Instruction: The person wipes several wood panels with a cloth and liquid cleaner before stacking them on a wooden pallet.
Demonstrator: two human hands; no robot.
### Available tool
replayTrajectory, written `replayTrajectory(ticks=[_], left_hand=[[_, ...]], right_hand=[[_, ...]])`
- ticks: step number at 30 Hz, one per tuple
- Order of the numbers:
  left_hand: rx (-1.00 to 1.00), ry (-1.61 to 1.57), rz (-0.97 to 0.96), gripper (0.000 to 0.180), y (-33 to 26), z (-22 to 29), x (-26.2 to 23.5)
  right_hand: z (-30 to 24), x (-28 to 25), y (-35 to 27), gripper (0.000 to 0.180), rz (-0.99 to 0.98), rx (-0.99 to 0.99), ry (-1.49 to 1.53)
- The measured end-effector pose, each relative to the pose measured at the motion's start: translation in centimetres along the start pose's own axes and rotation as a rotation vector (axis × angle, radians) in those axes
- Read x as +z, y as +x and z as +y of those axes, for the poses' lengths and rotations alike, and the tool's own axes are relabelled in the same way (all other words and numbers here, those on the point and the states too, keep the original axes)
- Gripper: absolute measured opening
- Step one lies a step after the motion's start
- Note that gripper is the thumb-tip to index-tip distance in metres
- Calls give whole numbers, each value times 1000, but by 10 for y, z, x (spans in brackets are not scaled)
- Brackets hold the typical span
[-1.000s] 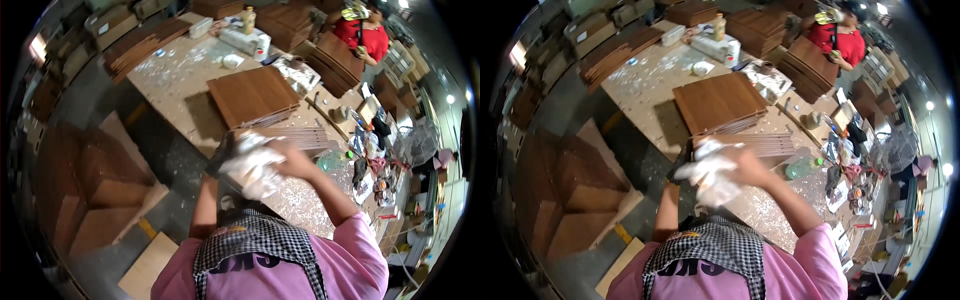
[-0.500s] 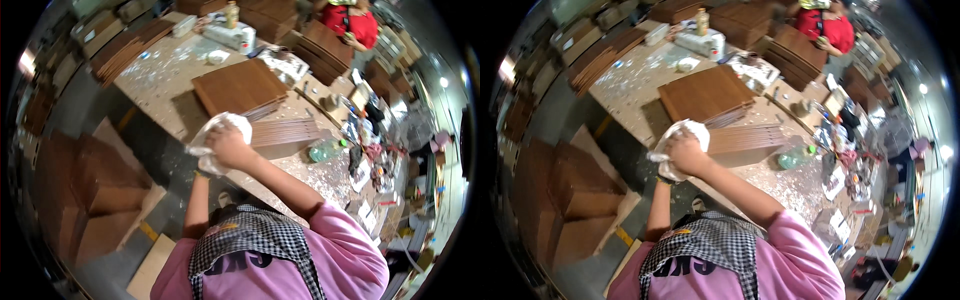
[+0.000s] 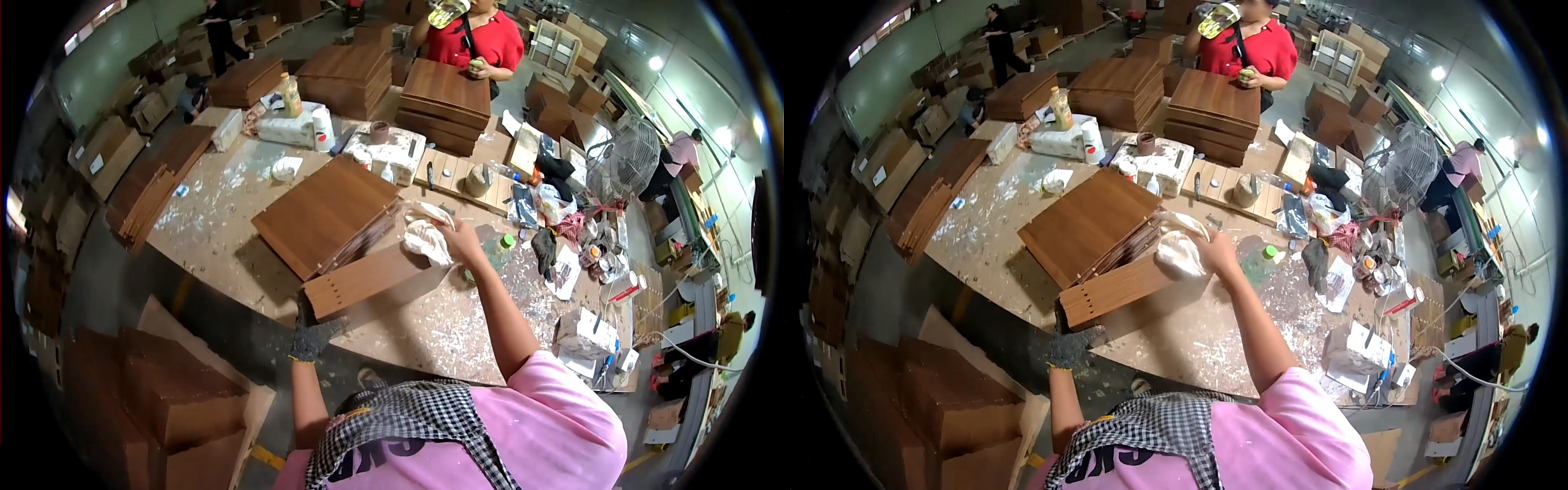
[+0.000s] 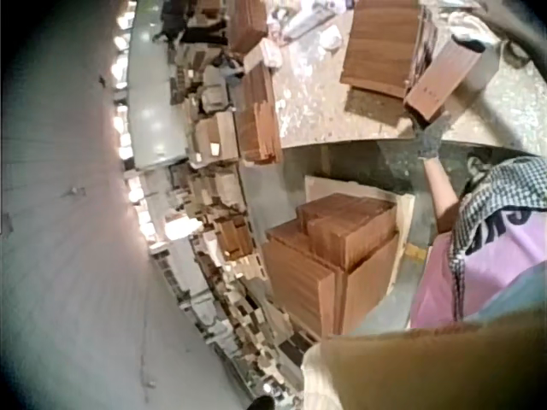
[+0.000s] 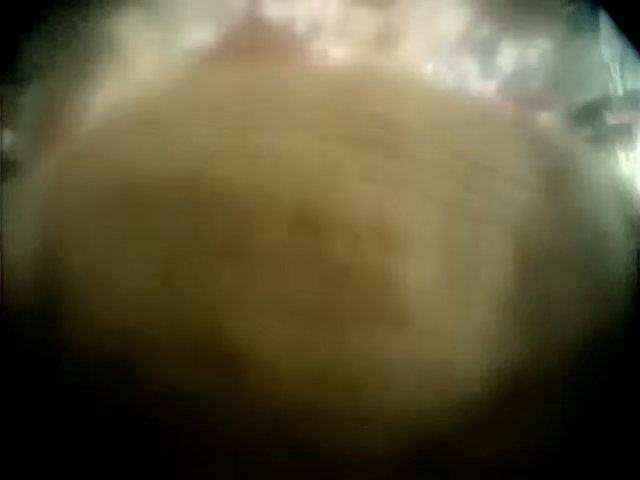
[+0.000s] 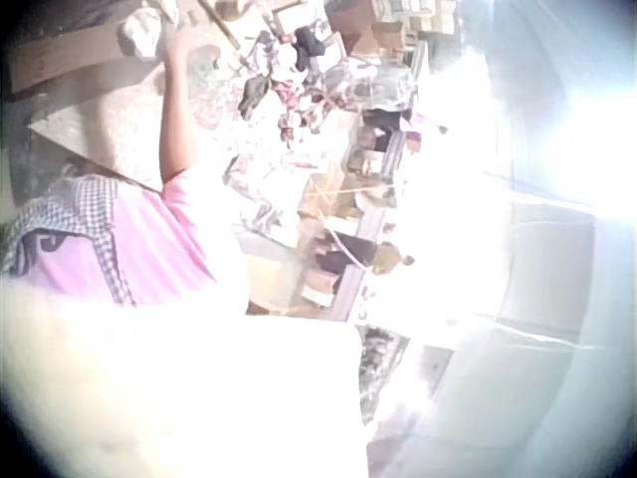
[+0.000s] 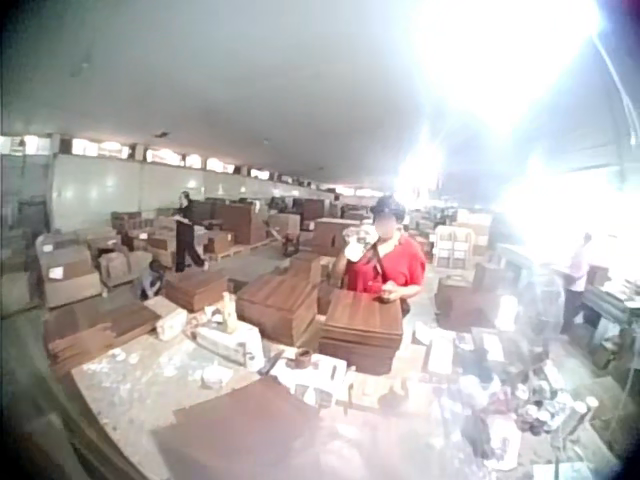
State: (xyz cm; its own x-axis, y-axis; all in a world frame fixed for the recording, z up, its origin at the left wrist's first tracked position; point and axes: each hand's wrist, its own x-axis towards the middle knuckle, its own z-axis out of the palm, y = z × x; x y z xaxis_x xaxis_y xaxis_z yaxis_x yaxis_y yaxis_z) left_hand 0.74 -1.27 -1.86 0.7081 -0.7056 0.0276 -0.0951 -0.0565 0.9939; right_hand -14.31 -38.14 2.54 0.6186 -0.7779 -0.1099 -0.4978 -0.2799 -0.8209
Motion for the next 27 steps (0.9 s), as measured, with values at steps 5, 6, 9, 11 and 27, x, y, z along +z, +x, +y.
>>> replayTrajectory(ticks=[5, 6, 9, 11, 27], left_hand=[[-178, 129, -40, 94, 3, -35, -6], [-158, 84, -92, 93, 10, -29, 5], [-200, 132, -40, 91, -3, -42, -18], [-204, 161, -45, 89, -7, -52, -18], [-119, 105, -34, 64, -6, -40, -12]], right_hand=[[55, 5, 33, 37, -245, 307, 960], [111, -3, 46, 36, -259, 225, 923], [40, 33, 14, 37, -36, -82, 779], [11, 23, -11, 34, -142, 100, 1261], [17, 16, 7, 20, 5, -240, 761]])
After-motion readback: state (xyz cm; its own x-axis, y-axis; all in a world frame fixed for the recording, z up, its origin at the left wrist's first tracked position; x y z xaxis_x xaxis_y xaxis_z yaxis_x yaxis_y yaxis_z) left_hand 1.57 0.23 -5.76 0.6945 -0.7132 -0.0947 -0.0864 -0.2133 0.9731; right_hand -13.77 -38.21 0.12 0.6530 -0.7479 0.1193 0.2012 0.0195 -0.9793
